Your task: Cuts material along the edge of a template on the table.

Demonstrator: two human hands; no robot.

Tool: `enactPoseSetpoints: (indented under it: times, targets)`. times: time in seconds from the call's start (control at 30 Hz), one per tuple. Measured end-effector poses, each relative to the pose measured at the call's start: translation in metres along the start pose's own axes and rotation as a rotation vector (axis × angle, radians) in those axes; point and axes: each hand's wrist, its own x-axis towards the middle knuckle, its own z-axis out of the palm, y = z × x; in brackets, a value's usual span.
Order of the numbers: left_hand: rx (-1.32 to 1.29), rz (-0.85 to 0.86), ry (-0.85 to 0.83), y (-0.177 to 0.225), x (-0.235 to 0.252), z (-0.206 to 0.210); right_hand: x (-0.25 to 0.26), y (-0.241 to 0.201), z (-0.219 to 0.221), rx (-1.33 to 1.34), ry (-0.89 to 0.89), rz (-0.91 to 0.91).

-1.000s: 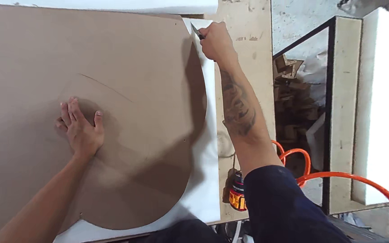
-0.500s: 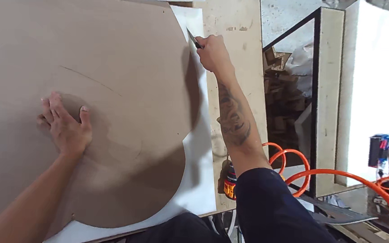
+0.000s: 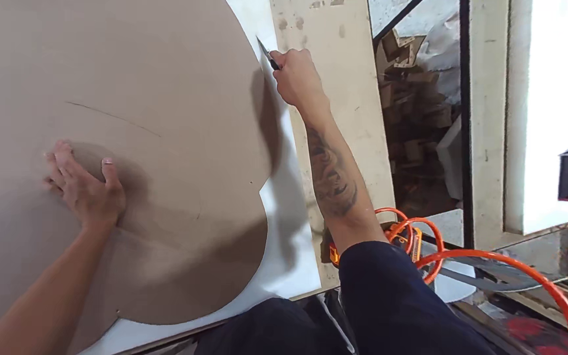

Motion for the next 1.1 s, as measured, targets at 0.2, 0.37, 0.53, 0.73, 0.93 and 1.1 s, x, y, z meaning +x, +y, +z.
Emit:
enactPoseSetpoints:
  times: [0.2,0.37,0.53,0.73,0.93,1.1]
  targets:
    - [0.024,-0.002,0.002,0.001,0.0,-0.001,-0.023,0.005,0.006,0.022,-0.013,0.063]
    - [0.034,-0.019,0.019,0.002,-0.001,0.002,-0.045,0.01,0.011,0.031,-0.007,0.069]
    - [0.022,0.001,0.021,0.0,-0.002,0.002,-0.07,0.004,0.018,0.081,-0.005,0.139]
    - [0.031,0.004,0.028,-0.002,-0.002,0.004,-0.095,-0.002,0.025,0.12,0.01,0.211]
    - [0.026,0.01,0.027,-0.003,-0.001,0.005,-0.117,-0.008,0.031,0.119,0.003,0.271]
    - [0.021,0.005,0.021,-0.006,-0.001,0.006,-0.139,-0.014,0.038,0.137,0.001,0.306]
